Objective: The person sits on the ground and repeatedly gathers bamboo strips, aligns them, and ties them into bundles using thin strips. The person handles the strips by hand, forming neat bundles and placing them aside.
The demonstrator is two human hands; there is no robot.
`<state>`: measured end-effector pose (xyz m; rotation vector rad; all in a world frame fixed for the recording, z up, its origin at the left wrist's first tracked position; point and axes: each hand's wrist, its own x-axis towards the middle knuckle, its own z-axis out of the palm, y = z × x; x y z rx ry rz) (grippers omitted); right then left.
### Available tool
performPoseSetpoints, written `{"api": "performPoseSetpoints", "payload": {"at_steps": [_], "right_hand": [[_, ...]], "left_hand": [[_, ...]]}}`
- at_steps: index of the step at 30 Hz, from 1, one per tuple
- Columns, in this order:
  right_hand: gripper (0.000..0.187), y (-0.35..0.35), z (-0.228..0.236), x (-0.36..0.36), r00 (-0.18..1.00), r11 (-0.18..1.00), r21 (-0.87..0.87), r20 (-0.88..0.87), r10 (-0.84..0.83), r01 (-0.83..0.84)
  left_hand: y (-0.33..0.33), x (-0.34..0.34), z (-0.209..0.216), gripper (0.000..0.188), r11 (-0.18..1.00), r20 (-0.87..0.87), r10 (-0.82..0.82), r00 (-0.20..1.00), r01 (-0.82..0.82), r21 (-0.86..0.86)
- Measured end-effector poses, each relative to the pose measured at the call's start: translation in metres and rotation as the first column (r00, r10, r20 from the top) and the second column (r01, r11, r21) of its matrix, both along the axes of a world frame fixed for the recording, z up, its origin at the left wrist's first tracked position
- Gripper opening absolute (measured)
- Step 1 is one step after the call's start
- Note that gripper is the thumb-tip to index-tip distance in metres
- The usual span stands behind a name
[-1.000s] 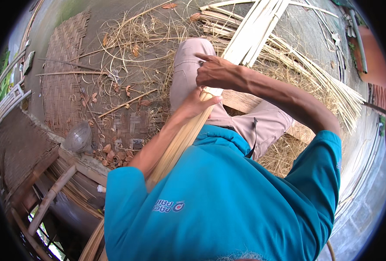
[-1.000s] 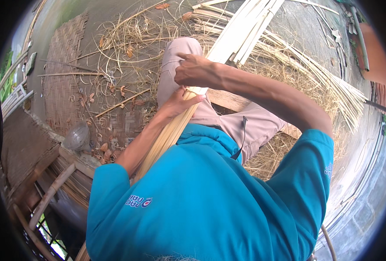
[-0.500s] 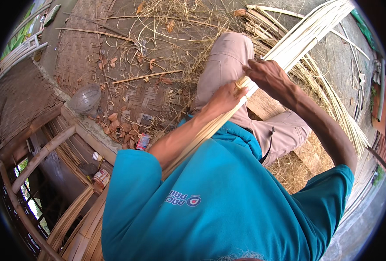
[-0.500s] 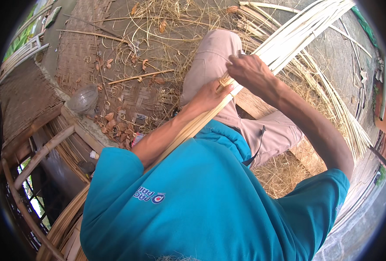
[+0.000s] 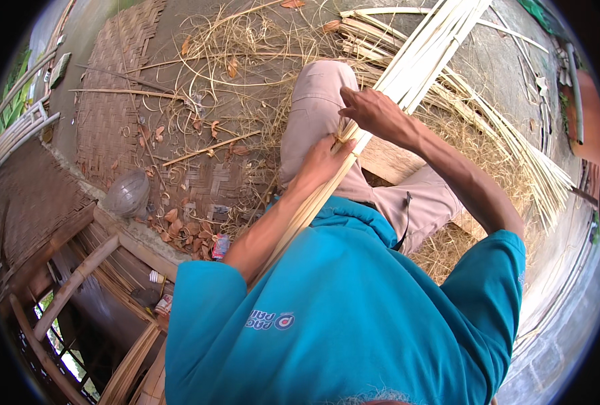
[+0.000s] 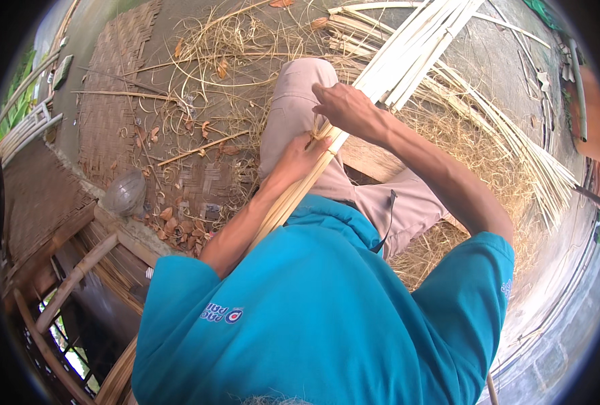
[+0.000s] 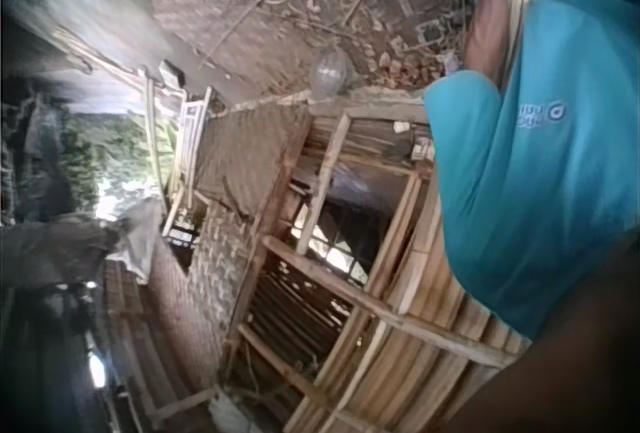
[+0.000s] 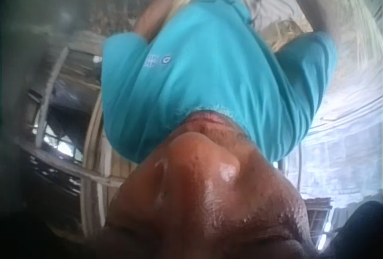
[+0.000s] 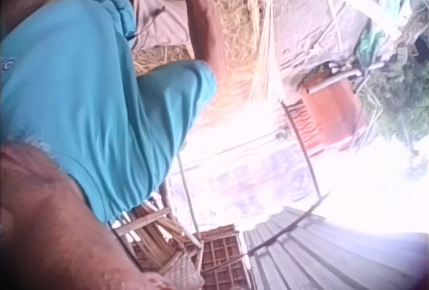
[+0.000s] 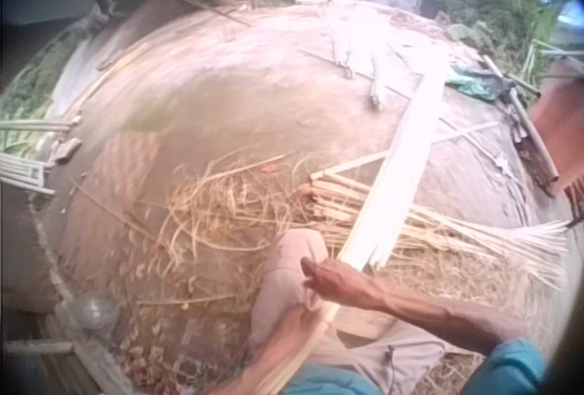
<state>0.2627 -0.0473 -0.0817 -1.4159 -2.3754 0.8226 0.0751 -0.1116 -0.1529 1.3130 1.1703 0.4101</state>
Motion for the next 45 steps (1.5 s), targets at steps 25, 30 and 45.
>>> {"api": "performPoseSetpoints", "payload": {"at_steps": [25, 30, 45], "right_hand": [[0.031, -0.027, 0.054, -0.011, 0.856, 0.785, -0.507, 0.161, 0.492, -0.356], [0.038, 0.036, -0.01, -0.059, 0.898, 0.797, -0.496, 0.073, 0.435, -0.345], [0.019, -0.119, -0.027, -0.021, 0.819, 0.848, -0.081, -0.227, -0.527, 0.523]], "left_hand": [[0.003, -0.012, 0.019, 0.065, 0.87, 0.285, 0.0, 0.959, 0.14, -0.473], [0.005, -0.009, 0.021, 0.05, 0.845, 0.186, 0.004, 0.982, 0.096, -0.527], [0.01, -0.016, 0.028, 0.074, 0.865, -0.001, -0.156, 0.988, 0.136, -0.483]]}}
